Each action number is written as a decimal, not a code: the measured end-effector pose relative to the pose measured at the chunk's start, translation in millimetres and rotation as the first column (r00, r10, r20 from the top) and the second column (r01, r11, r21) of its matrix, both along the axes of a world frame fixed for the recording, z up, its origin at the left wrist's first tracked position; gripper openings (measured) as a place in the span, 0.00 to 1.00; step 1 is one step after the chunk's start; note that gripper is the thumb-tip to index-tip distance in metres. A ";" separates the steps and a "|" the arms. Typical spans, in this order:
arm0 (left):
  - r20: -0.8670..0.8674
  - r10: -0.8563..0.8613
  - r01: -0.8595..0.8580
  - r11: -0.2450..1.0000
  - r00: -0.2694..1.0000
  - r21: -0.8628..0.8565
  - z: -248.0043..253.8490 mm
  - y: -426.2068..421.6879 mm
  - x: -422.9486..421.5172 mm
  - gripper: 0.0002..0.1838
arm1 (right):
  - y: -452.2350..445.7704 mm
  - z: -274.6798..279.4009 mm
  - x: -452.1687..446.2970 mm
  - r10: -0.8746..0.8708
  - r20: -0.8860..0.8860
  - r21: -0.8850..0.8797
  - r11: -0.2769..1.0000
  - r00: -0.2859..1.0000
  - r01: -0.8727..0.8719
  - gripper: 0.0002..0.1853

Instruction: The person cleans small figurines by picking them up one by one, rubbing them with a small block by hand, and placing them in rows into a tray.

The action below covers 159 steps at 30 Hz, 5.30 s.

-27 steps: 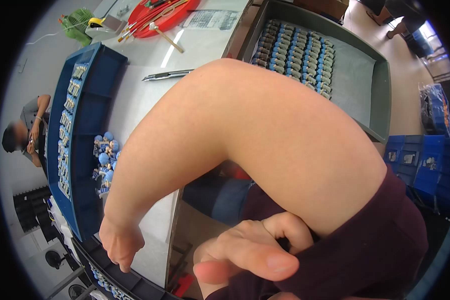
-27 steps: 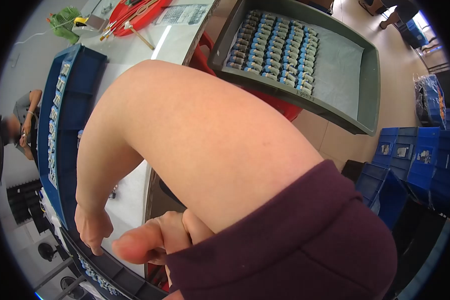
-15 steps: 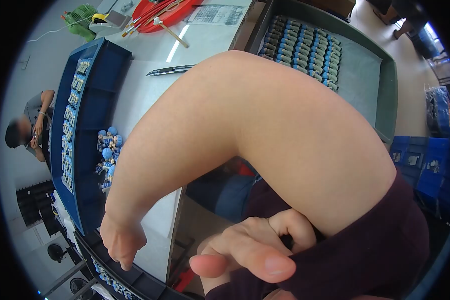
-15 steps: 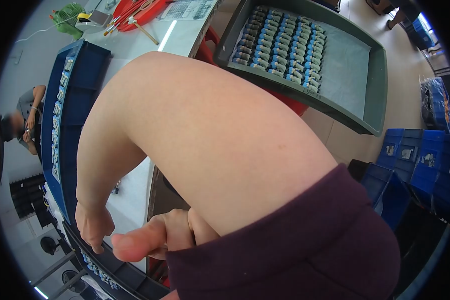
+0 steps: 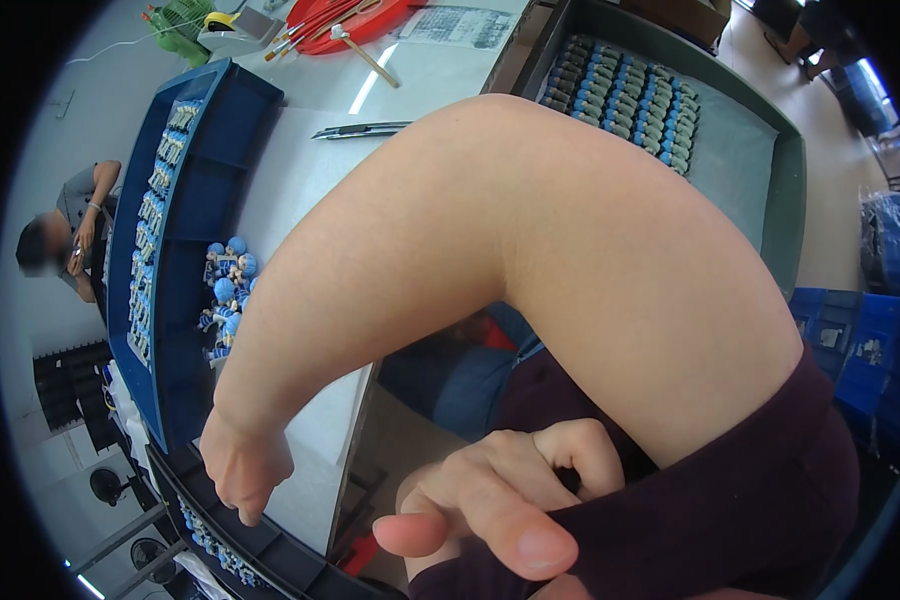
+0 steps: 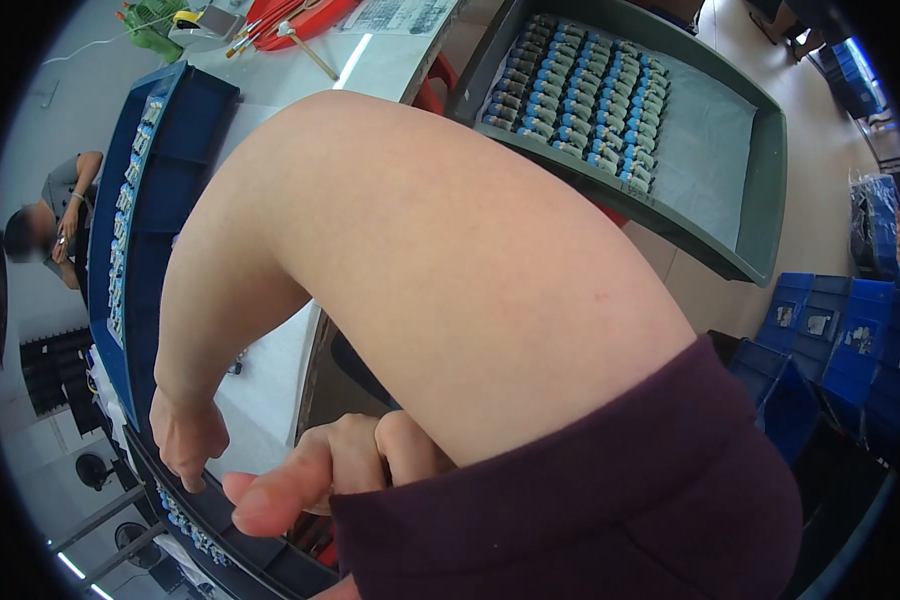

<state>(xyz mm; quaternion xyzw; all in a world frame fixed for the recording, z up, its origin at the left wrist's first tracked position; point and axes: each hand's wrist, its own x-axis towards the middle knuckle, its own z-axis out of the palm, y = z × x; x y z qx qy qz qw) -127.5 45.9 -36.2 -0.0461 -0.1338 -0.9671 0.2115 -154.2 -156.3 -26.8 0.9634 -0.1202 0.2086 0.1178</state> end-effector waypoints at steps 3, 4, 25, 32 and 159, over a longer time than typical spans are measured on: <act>-0.261 -0.191 0.155 0.976 0.946 -0.152 -24.0 -15.8 -3.3 0.32 | -1.8 -6.6 -2.2 0.056 0.023 -0.032 0.998 0.998 -0.055 0.10; -0.346 -0.251 0.182 0.959 0.904 -0.219 -26.5 -21.2 -6.7 0.34 | -0.7 -8.5 -6.2 0.017 0.031 -0.036 0.999 0.999 -0.016 0.10; 0.068 0.348 -0.059 0.343 0.935 -0.937 -51.0 -110.6 -12.7 0.24 | 73.7 -56.1 -142.0 -0.676 0.431 0.318 0.734 0.598 0.600 0.16; 0.180 0.765 -0.074 0.284 0.618 -0.956 -81.2 -153.1 18.8 0.10 | 19.3 -66.3 -131.0 -0.782 0.401 0.608 0.616 0.477 0.501 0.13; 0.348 0.653 -0.372 0.705 0.673 -0.604 -112.2 -198.3 -4.4 0.22 | 81.0 -126.4 -124.5 -0.864 0.483 0.860 0.437 0.144 -0.263 0.28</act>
